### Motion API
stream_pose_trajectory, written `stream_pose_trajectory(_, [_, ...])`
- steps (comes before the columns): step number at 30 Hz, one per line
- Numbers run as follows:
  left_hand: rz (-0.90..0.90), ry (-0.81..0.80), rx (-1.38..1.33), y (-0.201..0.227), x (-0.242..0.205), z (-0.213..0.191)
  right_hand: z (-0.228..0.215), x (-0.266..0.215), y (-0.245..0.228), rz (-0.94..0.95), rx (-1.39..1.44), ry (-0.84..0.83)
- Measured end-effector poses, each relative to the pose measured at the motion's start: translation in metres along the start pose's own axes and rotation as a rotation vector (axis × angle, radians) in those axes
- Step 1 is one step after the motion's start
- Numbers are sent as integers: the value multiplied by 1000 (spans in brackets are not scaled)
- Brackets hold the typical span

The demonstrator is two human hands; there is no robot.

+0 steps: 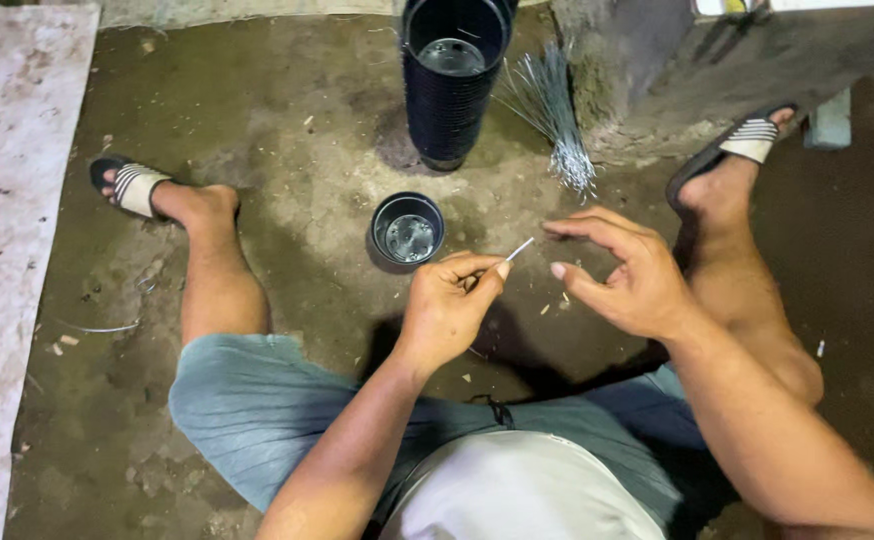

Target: The person sits on the floor and repeatedly bends thin metal wires into loops, then inserts them into small black plastic cups. The person handles the wires and cups by hand, placing finished units into a larger stack of similar cups.

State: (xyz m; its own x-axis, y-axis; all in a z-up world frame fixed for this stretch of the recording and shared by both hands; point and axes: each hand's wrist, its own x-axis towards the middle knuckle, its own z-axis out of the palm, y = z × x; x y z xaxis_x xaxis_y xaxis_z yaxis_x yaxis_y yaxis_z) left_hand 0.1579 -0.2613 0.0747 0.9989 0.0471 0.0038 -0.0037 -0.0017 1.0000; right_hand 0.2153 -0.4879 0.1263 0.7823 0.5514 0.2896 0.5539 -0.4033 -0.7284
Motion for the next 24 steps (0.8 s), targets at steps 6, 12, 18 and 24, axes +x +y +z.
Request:
stream_pose_trajectory(6, [165,-63,299,28,-7,0,-10,24,-33,-150,-133,-143])
stream_pose_trajectory(12, [201,-63,375,35,-10,-1,-2,27,-30,-118,-136,-177])
stream_pose_trajectory(18, [202,-67,388,29,-11,0,4,25,-21,-97,-144,-200])
stream_pose_trajectory(24, [175,-37,396,13,-13,3,13,20,-14,-99,-234,-188])
